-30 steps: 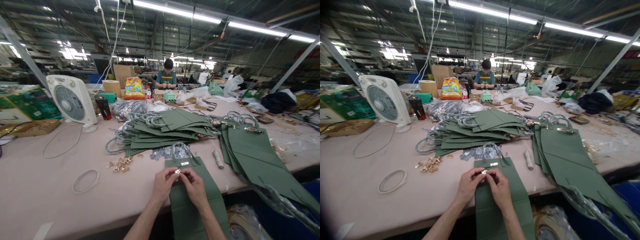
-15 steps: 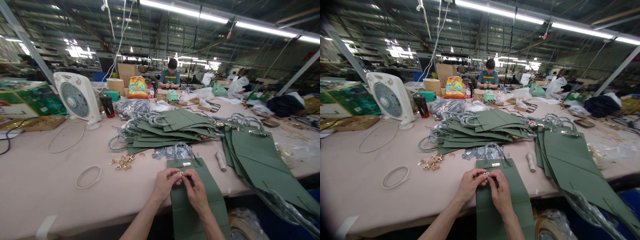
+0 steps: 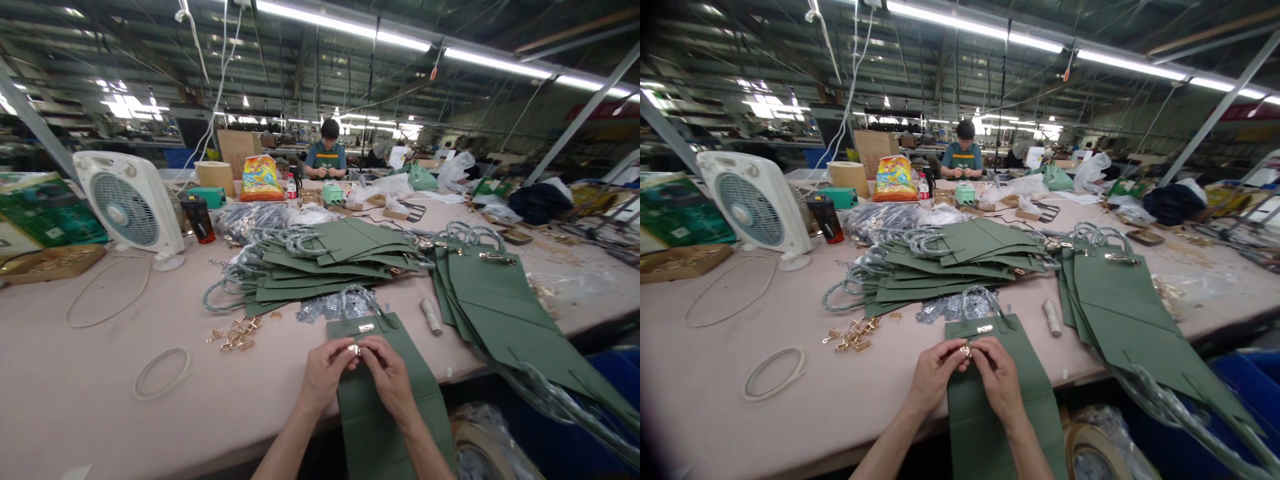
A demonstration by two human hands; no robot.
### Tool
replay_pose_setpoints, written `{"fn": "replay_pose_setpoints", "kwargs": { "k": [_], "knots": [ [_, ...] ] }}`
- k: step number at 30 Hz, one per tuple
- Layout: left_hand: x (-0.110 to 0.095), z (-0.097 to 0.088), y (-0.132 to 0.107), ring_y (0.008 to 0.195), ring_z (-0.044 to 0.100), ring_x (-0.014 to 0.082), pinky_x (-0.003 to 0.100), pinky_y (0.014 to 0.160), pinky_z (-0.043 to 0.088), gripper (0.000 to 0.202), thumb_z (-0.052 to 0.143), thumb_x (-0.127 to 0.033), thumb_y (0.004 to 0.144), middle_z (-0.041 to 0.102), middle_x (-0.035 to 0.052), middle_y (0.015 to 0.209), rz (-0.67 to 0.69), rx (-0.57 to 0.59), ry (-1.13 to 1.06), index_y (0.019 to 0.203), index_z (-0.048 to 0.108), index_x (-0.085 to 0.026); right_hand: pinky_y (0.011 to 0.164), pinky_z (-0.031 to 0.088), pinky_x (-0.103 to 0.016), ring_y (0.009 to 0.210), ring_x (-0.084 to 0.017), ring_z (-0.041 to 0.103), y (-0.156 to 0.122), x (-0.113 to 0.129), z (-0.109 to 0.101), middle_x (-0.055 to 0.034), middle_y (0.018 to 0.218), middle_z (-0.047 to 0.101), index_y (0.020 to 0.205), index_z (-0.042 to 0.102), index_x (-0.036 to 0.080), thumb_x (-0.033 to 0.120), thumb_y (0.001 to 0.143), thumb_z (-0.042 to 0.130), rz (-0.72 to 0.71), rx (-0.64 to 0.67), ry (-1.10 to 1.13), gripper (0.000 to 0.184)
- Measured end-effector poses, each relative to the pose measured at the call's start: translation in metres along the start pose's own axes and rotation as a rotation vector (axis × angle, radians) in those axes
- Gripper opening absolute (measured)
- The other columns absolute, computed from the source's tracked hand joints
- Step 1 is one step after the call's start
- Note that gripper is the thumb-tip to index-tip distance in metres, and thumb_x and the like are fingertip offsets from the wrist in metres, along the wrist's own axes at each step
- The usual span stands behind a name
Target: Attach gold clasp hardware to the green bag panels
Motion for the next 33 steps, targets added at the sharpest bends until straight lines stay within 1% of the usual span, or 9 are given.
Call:
{"fn": "replay_pose_setpoints", "kwargs": {
  "k": [3, 6, 11, 14, 19, 25, 30, 33],
  "knots": [
    [0.003, 0.0, 0.001, 0.075, 0.075, 0.0206, 0.033, 0.076, 0.065, 0.047, 0.081, -0.05, 0.082, 0.081, 0.0113, 0.095, -0.013, 0.006, -0.016, 0.11, 0.078, -0.013, 0.088, 0.056, -0.034, 0.101, -0.024, 0.069, 0.002, -0.002, -0.001, -0.0068, 0.103, 0.074, 0.101, 0.08, 0.027, 0.04, 0.097, 0.068, 0.029, 0.028, 0.033, 0.018],
    [0.007, -0.001, 0.002, 0.074, 0.075, 0.0194, 0.03, 0.073, 0.064, 0.047, 0.081, -0.049, 0.082, 0.081, 0.0108, 0.092, -0.017, 0.005, -0.026, 0.11, 0.078, -0.012, 0.087, 0.056, -0.034, 0.099, -0.024, 0.069, 0.001, -0.006, -0.002, -0.0068, 0.102, 0.074, 0.1, 0.081, 0.027, 0.04, 0.096, 0.068, 0.049, 0.041, 0.042, 0.018],
    [0.009, 0.0, 0.002, 0.072, 0.074, 0.018, 0.029, 0.071, 0.063, 0.044, 0.079, -0.047, 0.084, 0.08, 0.0101, 0.087, -0.014, 0.035, -0.01, 0.111, 0.077, -0.012, 0.083, 0.056, -0.032, 0.095, -0.022, 0.068, 0.002, -0.009, -0.003, -0.0055, 0.097, 0.073, 0.094, 0.081, 0.027, 0.038, 0.096, 0.069, 0.057, 0.062, 0.082, 0.016],
    [0.009, -0.002, 0.003, 0.07, 0.073, 0.0176, 0.028, 0.069, 0.063, 0.045, 0.079, -0.047, 0.084, 0.08, 0.0107, 0.088, -0.016, 0.025, -0.001, 0.111, 0.077, -0.011, 0.082, 0.055, -0.031, 0.094, -0.022, 0.068, 0.003, -0.008, -0.002, -0.0055, 0.098, 0.073, 0.095, 0.081, 0.026, 0.036, 0.096, 0.07, 0.055, 0.081, 0.099, 0.015],
    [0.01, -0.002, 0.003, 0.068, 0.072, 0.0169, 0.028, 0.068, 0.061, 0.042, 0.078, -0.044, 0.085, 0.078, 0.0091, 0.082, -0.01, 0.022, 0.027, 0.11, 0.076, -0.011, 0.081, 0.053, -0.03, 0.093, -0.022, 0.067, 0.002, -0.003, 0.0, -0.0054, 0.096, 0.072, 0.093, 0.078, 0.025, 0.036, 0.098, 0.067, 0.052, 0.053, 0.055, 0.017],
    [0.003, 0.003, 0.001, 0.075, 0.073, 0.0178, 0.027, 0.069, 0.061, 0.032, 0.076, -0.039, 0.087, 0.078, 0.0075, 0.088, 0.031, 0.029, 0.063, 0.107, 0.076, -0.013, 0.079, 0.051, -0.03, 0.088, -0.021, 0.065, 0.001, 0.004, 0.002, -0.0048, 0.093, 0.068, 0.092, 0.072, 0.023, 0.038, 0.101, 0.06, 0.047, 0.052, -0.024, 0.022],
    [-0.005, 0.006, -0.003, 0.079, 0.073, 0.0172, 0.027, 0.073, 0.062, 0.019, 0.072, -0.032, 0.091, 0.078, 0.0052, 0.095, 0.104, 0.047, 0.166, 0.101, 0.076, -0.018, 0.079, 0.048, -0.029, 0.084, -0.019, 0.061, 0.002, 0.004, 0.003, -0.003, 0.089, 0.064, 0.09, 0.066, 0.022, 0.04, 0.104, 0.054, 0.052, 0.043, -0.048, 0.026],
    [-0.005, 0.006, -0.005, 0.08, 0.073, 0.0169, 0.027, 0.073, 0.062, 0.016, 0.07, -0.031, 0.093, 0.078, 0.0038, 0.097, 0.154, 0.046, 0.236, 0.102, 0.077, -0.02, 0.078, 0.047, -0.028, 0.083, -0.019, 0.059, 0.002, 0.003, 0.003, -0.0022, 0.087, 0.061, 0.088, 0.065, 0.022, 0.042, 0.104, 0.053, 0.065, 0.056, -0.052, 0.028]
  ]
}}
Point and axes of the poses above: each hand's wrist, its own y-axis towards the middle knuckle, its own z-axis out of the palm, x = y × z, the point moved 5 cm from there along y, towards the middle knuckle
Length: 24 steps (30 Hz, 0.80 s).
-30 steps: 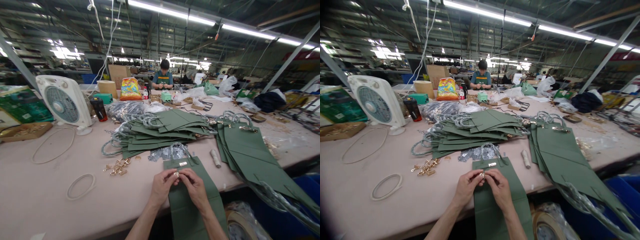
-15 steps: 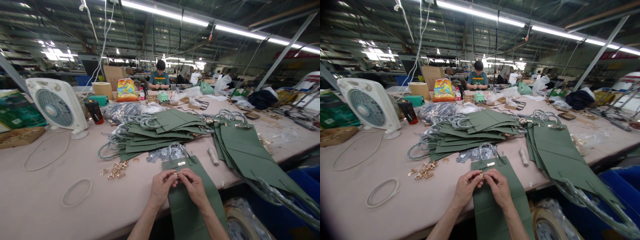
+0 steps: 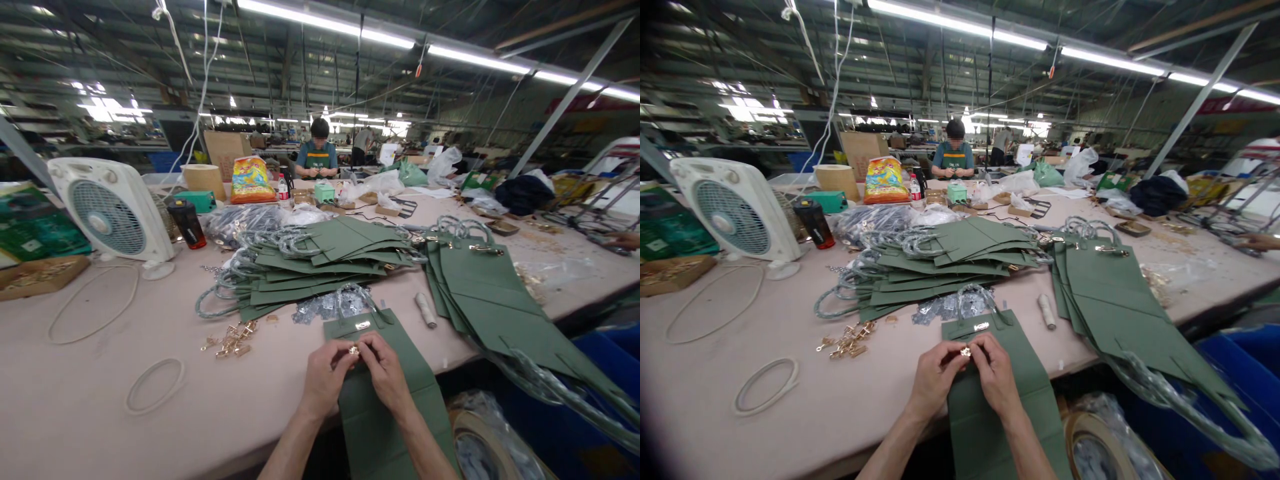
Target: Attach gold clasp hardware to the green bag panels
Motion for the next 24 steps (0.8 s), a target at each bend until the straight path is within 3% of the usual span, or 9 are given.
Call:
{"fn": "replay_pose_setpoints", "kwargs": {
  "k": [10, 16, 20, 24],
  "knots": [
    [-0.002, 0.001, -0.002, 0.092, 0.073, 0.0175, 0.028, 0.087, 0.059, 0.013, 0.069, -0.025, 0.095, 0.079, 0.0024, 0.103, 0.133, -0.006, 0.171, 0.105, 0.077, -0.024, 0.078, 0.046, -0.027, 0.083, -0.018, 0.057, 0.002, 0.001, -0.003, -0.001, 0.085, 0.059, 0.085, 0.065, 0.021, 0.047, 0.101, 0.057, 0.042, 0.009, 0.116, 0.031],
    [-0.007, -0.002, -0.001, 0.1, 0.074, 0.0187, 0.029, 0.093, 0.058, 0.016, 0.071, -0.023, 0.094, 0.079, 0.0029, 0.108, 0.137, -0.019, 0.054, 0.107, 0.078, -0.025, 0.071, 0.05, -0.03, 0.081, -0.021, 0.062, 0.0, -0.033, -0.001, -0.0067, 0.097, 0.071, 0.113, 0.072, 0.021, 0.064, 0.097, 0.057, 0.288, -0.009, 0.398, 0.048],
    [-0.006, -0.002, -0.002, 0.104, 0.073, 0.0198, 0.031, 0.096, 0.057, 0.017, 0.071, -0.018, 0.092, 0.078, 0.0043, 0.11, 0.178, -0.007, 0.002, 0.104, 0.079, -0.024, 0.068, 0.047, -0.03, 0.077, -0.02, 0.06, 0.003, -0.039, 0.006, -0.0081, 0.09, 0.072, 0.114, 0.076, 0.018, 0.068, 0.099, 0.05, 0.335, 0.138, 0.43, 0.058],
    [-0.009, -0.002, -0.001, 0.105, 0.07, 0.0201, 0.032, 0.096, 0.057, 0.015, 0.07, -0.017, 0.092, 0.075, 0.0063, 0.112, 0.243, -0.002, 0.046, 0.099, 0.081, -0.025, 0.071, 0.045, -0.031, 0.076, -0.019, 0.055, 0.003, -0.03, 0.004, -0.0047, 0.086, 0.069, 0.118, 0.076, 0.02, 0.06, 0.099, 0.057, 0.252, 0.226, 0.351, 0.048]
  ]
}}
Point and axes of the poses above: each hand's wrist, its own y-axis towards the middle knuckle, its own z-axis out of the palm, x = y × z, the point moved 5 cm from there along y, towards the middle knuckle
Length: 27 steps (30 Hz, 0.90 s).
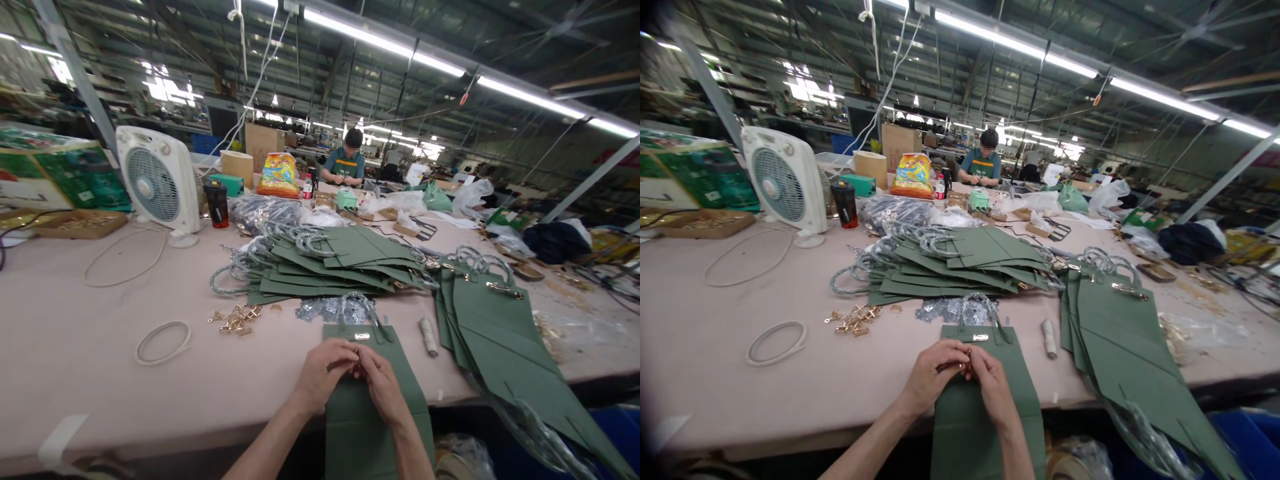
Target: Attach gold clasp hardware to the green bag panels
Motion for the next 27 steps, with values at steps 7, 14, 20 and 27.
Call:
{"fn": "replay_pose_setpoints", "kwargs": {
  "k": [7, 14, 20, 27],
  "knots": [
    [0.0, -0.003, 0.002, 0.093, 0.068, 0.0175, 0.029, 0.085, 0.056, 0.014, 0.07, -0.016, 0.091, 0.07, 0.0041, 0.096, -0.017, -0.038, 0.066, 0.095, 0.08, -0.025, 0.076, 0.046, -0.03, 0.078, -0.018, 0.056, -0.008, 0.005, -0.002, -0.002, 0.085, 0.067, 0.118, 0.073, 0.023, 0.052, 0.095, 0.069, -0.008, 0.01, -0.003, 0.038],
    [0.002, -0.003, 0.002, 0.09, 0.069, 0.0178, 0.028, 0.079, 0.056, 0.016, 0.067, -0.013, 0.087, 0.073, 0.0042, 0.097, -0.086, -0.047, 0.094, 0.095, 0.077, -0.022, 0.076, 0.048, -0.029, 0.079, -0.017, 0.059, -0.008, 0.019, 0.004, -0.0016, 0.085, 0.068, 0.103, 0.074, 0.021, 0.05, 0.093, 0.072, -0.033, 0.011, -0.021, 0.031],
    [0.0, -0.001, 0.002, 0.085, 0.069, 0.0169, 0.026, 0.074, 0.056, 0.017, 0.063, -0.015, 0.088, 0.071, 0.0042, 0.094, -0.115, -0.032, 0.133, 0.097, 0.076, -0.022, 0.076, 0.049, -0.029, 0.077, -0.018, 0.06, -0.009, 0.018, 0.002, -0.0021, 0.082, 0.067, 0.099, 0.073, 0.02, 0.051, 0.093, 0.071, -0.054, -0.06, -0.05, 0.032],
    [0.001, -0.007, -0.006, 0.086, 0.068, 0.0174, 0.025, 0.071, 0.055, 0.027, 0.061, -0.005, 0.08, 0.071, 0.0037, 0.092, -0.146, -0.147, 0.174, 0.095, 0.076, -0.022, 0.071, 0.054, -0.031, 0.075, -0.022, 0.065, -0.012, 0.017, 0.002, -0.006, 0.083, 0.072, 0.099, 0.076, 0.02, 0.063, 0.088, 0.069, -0.04, -0.115, -0.161, 0.045]
  ]
}}
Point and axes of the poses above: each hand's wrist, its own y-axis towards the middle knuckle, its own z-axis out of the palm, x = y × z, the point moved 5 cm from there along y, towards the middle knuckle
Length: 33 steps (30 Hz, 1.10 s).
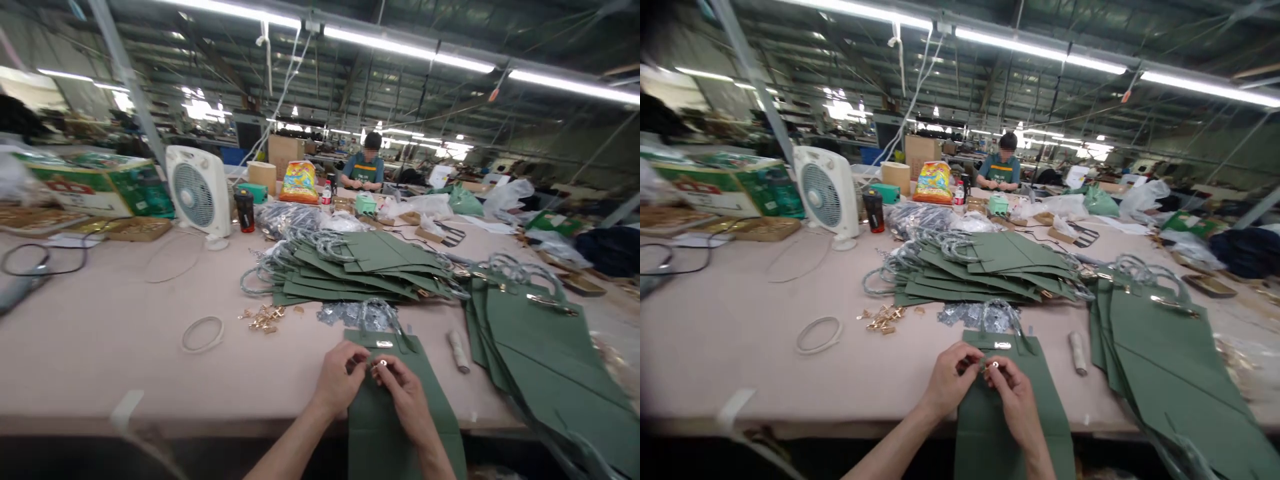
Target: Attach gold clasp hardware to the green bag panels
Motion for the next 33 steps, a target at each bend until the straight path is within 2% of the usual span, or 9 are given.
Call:
{"fn": "replay_pose_setpoints", "kwargs": {
  "k": [4, 8, 14, 17, 21, 24, 27, 30, 33],
  "knots": [
    [0.003, -0.004, -0.007, 0.082, 0.068, 0.0175, 0.025, 0.067, 0.054, 0.028, 0.063, -0.004, 0.076, 0.072, 0.004, 0.089, -0.039, -0.076, 0.031, 0.092, 0.077, -0.022, 0.072, 0.06, -0.031, 0.078, -0.026, 0.071, 0.002, -0.017, -0.007, -0.0064, 0.087, 0.077, 0.102, 0.078, 0.022, 0.067, 0.078, 0.074, 0.038, -0.094, -0.125, 0.05],
    [0.005, -0.014, -0.014, 0.079, 0.069, 0.0167, 0.024, 0.066, 0.054, 0.031, 0.065, -0.003, 0.072, 0.073, 0.0058, 0.09, -0.114, -0.178, -0.012, 0.094, 0.079, -0.021, 0.072, 0.062, -0.027, 0.083, -0.027, 0.075, 0.01, -0.035, -0.004, -0.0064, 0.094, 0.08, 0.103, 0.079, 0.025, 0.067, 0.075, 0.074, 0.047, -0.077, -0.204, 0.051],
    [0.003, -0.049, -0.036, 0.087, 0.069, 0.0179, 0.025, 0.069, 0.055, 0.029, 0.065, -0.007, 0.077, 0.073, 0.008, 0.1, -0.196, -0.296, -0.075, 0.1, 0.077, -0.02, 0.079, 0.063, -0.028, 0.093, -0.028, 0.078, 0.009, -0.026, 0.017, -0.0051, 0.103, 0.082, 0.101, 0.081, 0.029, 0.068, 0.076, 0.071, -0.029, -0.006, -0.392, 0.047],
    [0.007, -0.086, -0.048, 0.09, 0.069, 0.0183, 0.026, 0.071, 0.056, 0.027, 0.064, -0.012, 0.082, 0.072, 0.0071, 0.102, -0.185, -0.393, -0.028, 0.105, 0.074, -0.02, 0.075, 0.063, -0.028, 0.095, -0.028, 0.078, 0.006, -0.02, 0.034, -0.0046, 0.104, 0.082, 0.1, 0.081, 0.029, 0.068, 0.079, 0.069, -0.058, 0.042, -0.445, 0.045],
    [0.007, -0.159, -0.06, 0.093, 0.068, 0.0193, 0.03, 0.077, 0.058, 0.024, 0.06, -0.02, 0.09, 0.071, 0.0077, 0.105, -0.11, -0.553, 0.157, 0.111, 0.07, -0.02, 0.073, 0.062, -0.028, 0.089, -0.026, 0.077, 0.007, -0.018, 0.056, -0.0049, 0.105, 0.082, 0.109, 0.079, 0.029, 0.067, 0.084, 0.066, -0.087, 0.105, -0.458, 0.047],
    [0.001, -0.222, -0.068, 0.105, 0.066, 0.0241, 0.04, 0.089, 0.058, 0.025, 0.056, -0.021, 0.092, 0.071, 0.009, 0.111, -0.044, -0.655, 0.459, 0.113, 0.07, -0.021, 0.076, 0.061, -0.031, 0.086, -0.027, 0.077, 0.012, -0.016, 0.069, -0.0061, 0.102, 0.082, 0.11, 0.078, 0.028, 0.065, 0.085, 0.067, -0.108, 0.117, -0.469, 0.047],
    [0.002, -0.271, -0.076, 0.118, 0.061, 0.0312, 0.055, 0.107, 0.048, 0.029, 0.058, -0.018, 0.088, 0.07, 0.0109, 0.118, -0.029, -0.638, 0.803, 0.114, 0.07, -0.021, 0.078, 0.06, -0.035, 0.086, -0.029, 0.077, 0.018, -0.011, 0.078, -0.0061, 0.099, 0.082, 0.109, 0.077, 0.029, 0.062, 0.087, 0.065, -0.113, 0.106, -0.469, 0.042],
    [0.018, -0.295, -0.083, 0.116, 0.06, 0.0346, 0.059, 0.109, 0.046, 0.03, 0.057, -0.023, 0.088, 0.071, 0.014, 0.116, -0.04, -0.534, 0.981, 0.114, 0.07, -0.017, 0.081, 0.058, -0.038, 0.089, -0.029, 0.077, 0.025, -0.005, 0.083, -0.0056, 0.099, 0.082, 0.108, 0.076, 0.029, 0.057, 0.089, 0.063, -0.105, 0.076, -0.451, 0.036],
    [0.038, -0.301, -0.091, 0.109, 0.064, 0.0334, 0.056, 0.103, 0.051, 0.029, 0.051, -0.028, 0.093, 0.073, 0.0124, 0.11, -0.056, -0.469, 0.994, 0.112, 0.07, -0.019, 0.081, 0.056, -0.039, 0.088, -0.029, 0.076, 0.031, 0.0, 0.087, -0.0057, 0.098, 0.082, 0.107, 0.077, 0.029, 0.052, 0.091, 0.062, -0.111, 0.03, -0.419, 0.032]
  ]
}}
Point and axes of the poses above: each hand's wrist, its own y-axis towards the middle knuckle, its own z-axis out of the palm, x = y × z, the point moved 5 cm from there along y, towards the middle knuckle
